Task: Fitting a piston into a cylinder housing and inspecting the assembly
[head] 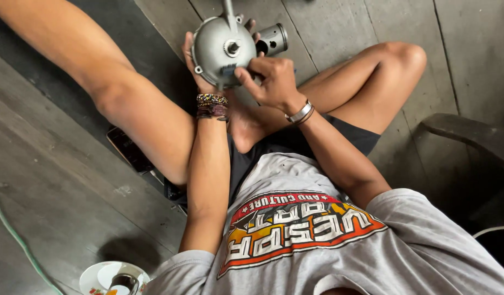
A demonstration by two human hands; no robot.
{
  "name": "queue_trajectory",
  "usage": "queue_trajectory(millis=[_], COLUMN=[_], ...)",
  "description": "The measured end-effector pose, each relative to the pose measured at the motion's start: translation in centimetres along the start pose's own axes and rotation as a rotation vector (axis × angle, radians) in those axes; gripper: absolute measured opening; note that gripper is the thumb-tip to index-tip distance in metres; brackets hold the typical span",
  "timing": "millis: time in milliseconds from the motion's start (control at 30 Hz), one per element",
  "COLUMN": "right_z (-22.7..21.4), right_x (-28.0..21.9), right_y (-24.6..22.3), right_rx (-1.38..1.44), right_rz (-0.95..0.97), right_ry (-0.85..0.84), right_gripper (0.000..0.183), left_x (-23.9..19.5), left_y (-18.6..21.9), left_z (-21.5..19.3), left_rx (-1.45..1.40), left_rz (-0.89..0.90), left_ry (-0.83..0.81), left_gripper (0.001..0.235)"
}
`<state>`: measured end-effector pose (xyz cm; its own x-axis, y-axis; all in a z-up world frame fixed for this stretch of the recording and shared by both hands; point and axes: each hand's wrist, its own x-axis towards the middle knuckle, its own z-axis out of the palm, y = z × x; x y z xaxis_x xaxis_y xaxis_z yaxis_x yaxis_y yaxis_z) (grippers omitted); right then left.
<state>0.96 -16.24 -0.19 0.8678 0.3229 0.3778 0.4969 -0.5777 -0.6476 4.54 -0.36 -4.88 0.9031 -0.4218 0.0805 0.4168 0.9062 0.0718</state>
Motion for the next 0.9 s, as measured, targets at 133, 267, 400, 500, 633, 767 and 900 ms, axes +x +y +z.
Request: queue_trajectory(millis=[133, 267, 400, 500, 633, 767, 900], right_z=[-0.2, -0.3, 1.3, 2.2, 1.4, 0.8, 0.9], right_x=[-0.3, -0.5, -0.6, 0.1, 0.1, -0.5, 0.9], right_y=[0.4, 1.6, -1.4, -1.5, 0.5, 1.6, 0.0], right_rx=[0.007, -0.144, -0.122, -0.13, -0.129, -0.15, -0.311], right_rz=[0.03, 0.113, -0.009, -0.078, 0.154, 0.212, 0.099], right_ry=[-0.037, 0.053, 0.052, 0.064, 0.068, 0.029, 0.052], right_gripper=[0.054, 0.055, 0.049, 0.051, 0.052, 0.056, 0.053], left_x=[-0.5, -0.5, -0.8, -0.6, -0.6, -0.4, 0.5], left_y=[0.1, -0.1, 0.6, 0.6, 0.2, -0.1, -0.6], left_z=[-1.0, -0.8, -3.8, -2.5, -0.7, -2.3, -1.1], left_rx=[0.004, -0.037, -0.073, -0.016, -0.079, -0.066, -0.009], left_rz=[0.014, 0.024, -0.116, -0.101, 0.022, 0.042, 0.122], left_ry=[0.088, 0.158, 0.164, 0.11, 0.304, 0.265, 0.131], left_gripper=[0.082, 0.078, 0.088, 0.086, 0.084, 0.078, 0.066])
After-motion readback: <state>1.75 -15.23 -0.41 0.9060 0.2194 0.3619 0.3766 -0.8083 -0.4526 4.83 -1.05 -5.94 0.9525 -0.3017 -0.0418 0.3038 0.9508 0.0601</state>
